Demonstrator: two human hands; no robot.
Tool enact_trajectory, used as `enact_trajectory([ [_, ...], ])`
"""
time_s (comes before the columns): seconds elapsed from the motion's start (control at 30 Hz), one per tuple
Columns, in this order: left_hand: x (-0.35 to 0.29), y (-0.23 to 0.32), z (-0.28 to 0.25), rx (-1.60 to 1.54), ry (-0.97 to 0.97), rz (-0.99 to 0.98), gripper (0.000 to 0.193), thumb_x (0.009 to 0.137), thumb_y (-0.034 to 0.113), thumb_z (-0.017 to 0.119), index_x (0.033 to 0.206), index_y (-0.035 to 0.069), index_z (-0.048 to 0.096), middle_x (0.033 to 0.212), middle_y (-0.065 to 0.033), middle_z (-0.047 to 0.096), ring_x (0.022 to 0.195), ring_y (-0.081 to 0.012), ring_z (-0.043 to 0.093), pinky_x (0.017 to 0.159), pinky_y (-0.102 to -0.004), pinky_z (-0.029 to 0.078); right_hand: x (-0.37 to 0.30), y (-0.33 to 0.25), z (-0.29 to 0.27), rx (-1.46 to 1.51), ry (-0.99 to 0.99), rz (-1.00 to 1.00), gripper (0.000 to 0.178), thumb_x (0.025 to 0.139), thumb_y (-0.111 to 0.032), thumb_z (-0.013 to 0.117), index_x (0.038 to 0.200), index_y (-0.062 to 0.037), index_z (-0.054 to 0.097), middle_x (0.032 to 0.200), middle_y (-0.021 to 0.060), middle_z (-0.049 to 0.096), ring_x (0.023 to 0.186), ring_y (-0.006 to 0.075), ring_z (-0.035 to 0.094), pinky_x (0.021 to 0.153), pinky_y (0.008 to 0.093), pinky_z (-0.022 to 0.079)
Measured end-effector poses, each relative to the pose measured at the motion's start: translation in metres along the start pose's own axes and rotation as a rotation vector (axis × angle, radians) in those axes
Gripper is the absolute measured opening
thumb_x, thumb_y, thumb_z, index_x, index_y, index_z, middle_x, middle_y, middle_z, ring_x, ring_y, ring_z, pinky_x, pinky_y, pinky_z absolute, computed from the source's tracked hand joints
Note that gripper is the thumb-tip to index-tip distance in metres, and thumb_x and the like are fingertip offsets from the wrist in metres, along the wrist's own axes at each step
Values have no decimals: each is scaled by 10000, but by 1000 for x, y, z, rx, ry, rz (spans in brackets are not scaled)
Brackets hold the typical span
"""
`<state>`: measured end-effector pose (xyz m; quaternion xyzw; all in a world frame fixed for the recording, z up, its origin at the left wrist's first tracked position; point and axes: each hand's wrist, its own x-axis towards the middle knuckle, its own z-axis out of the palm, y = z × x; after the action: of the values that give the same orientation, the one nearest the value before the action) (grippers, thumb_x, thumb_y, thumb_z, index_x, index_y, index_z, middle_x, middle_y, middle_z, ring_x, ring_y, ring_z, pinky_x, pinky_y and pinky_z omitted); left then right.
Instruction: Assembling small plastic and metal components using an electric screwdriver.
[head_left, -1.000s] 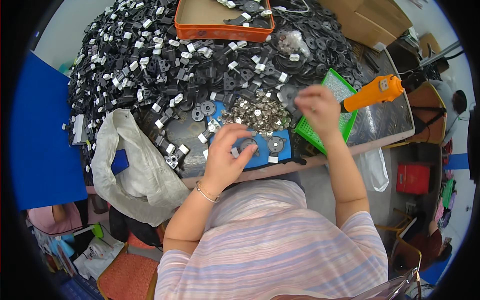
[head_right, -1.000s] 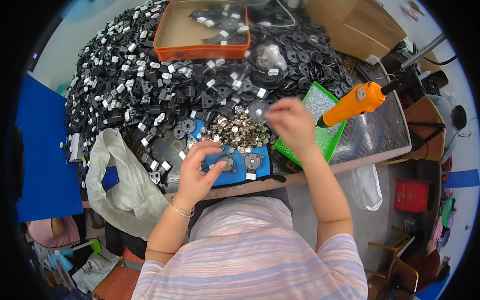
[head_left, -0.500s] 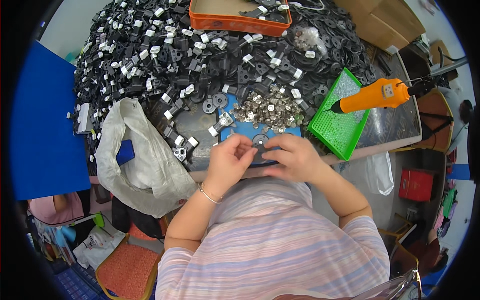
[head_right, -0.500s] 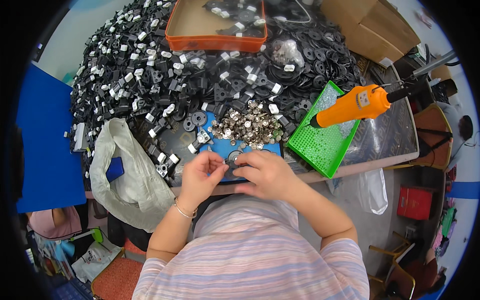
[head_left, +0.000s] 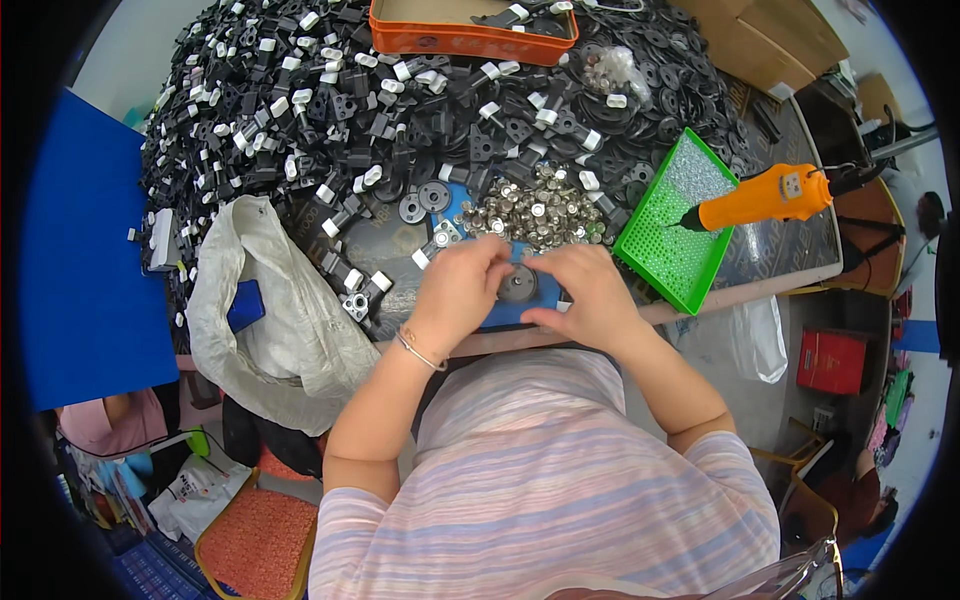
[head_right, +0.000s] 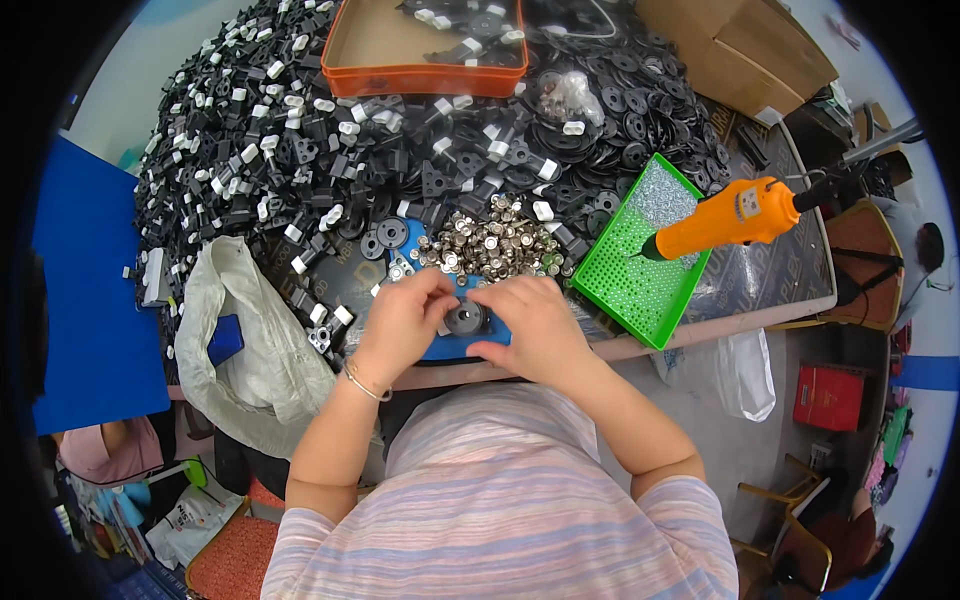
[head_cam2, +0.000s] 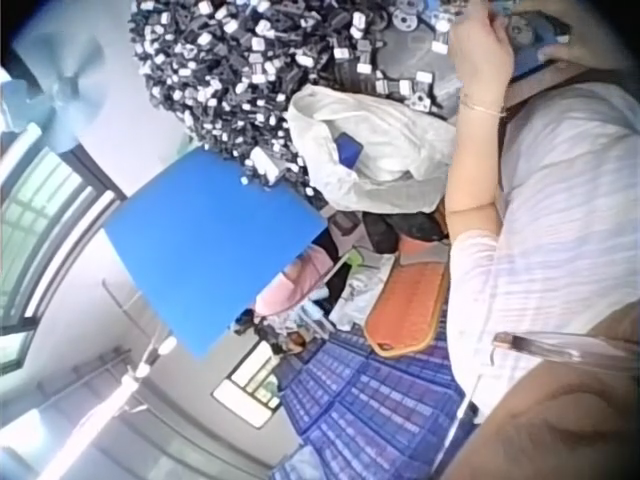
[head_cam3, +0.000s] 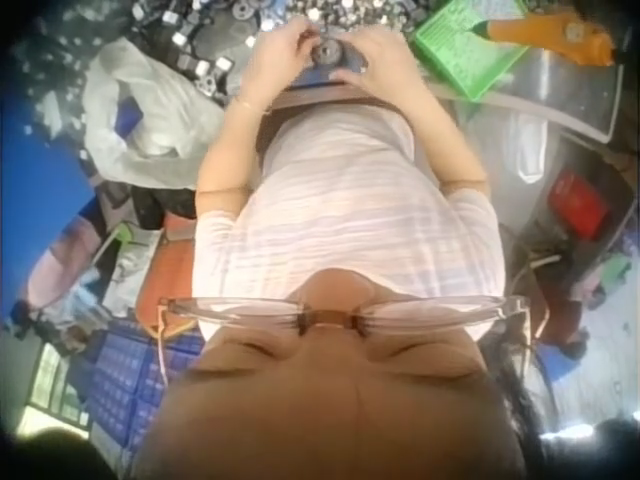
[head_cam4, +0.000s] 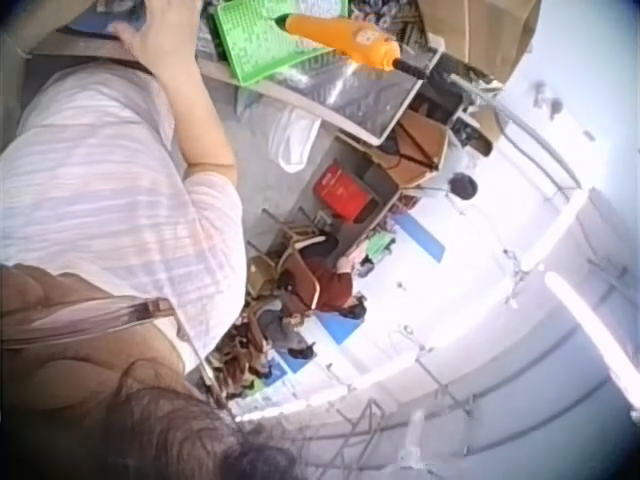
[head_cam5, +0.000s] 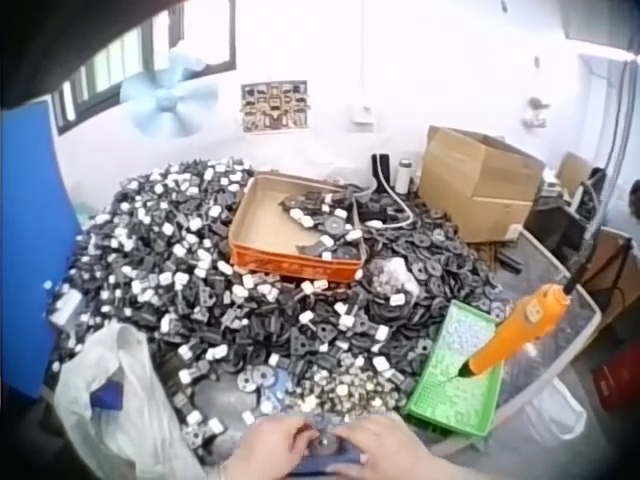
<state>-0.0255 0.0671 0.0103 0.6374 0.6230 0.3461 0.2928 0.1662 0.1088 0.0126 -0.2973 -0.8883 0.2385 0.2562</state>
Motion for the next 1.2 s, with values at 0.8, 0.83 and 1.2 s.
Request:
enact_trajectory([
  [0.8,17,-45,-41,505,247,113,141,739,140,685,837,50,640,838,-107,616,818,-310,568,741,-405,447,6,2,0,-24,12,84,337,721,-204,730,1030,-115,627,987,60,602,951,251,552,854,385,381],
  [0.83,14,-43,-42,505,246,113,141,739,140,685,837,50,640,838,-107,616,818,-310,568,741,-405,447,6,2,0,-27,11,81,355,707,-185,741,1035,-109,629,996,60,603,948,252,552,850,378,382],
  [1.2,4,-41,-35,404,162,-39,385,635,255,796,919,35,657,910,-87,597,900,-279,548,779,-378,413,10,0,-3,-28,28,52,377,693,-154,749,1045,-100,626,1008,62,605,947,254,553,862,370,378],
])
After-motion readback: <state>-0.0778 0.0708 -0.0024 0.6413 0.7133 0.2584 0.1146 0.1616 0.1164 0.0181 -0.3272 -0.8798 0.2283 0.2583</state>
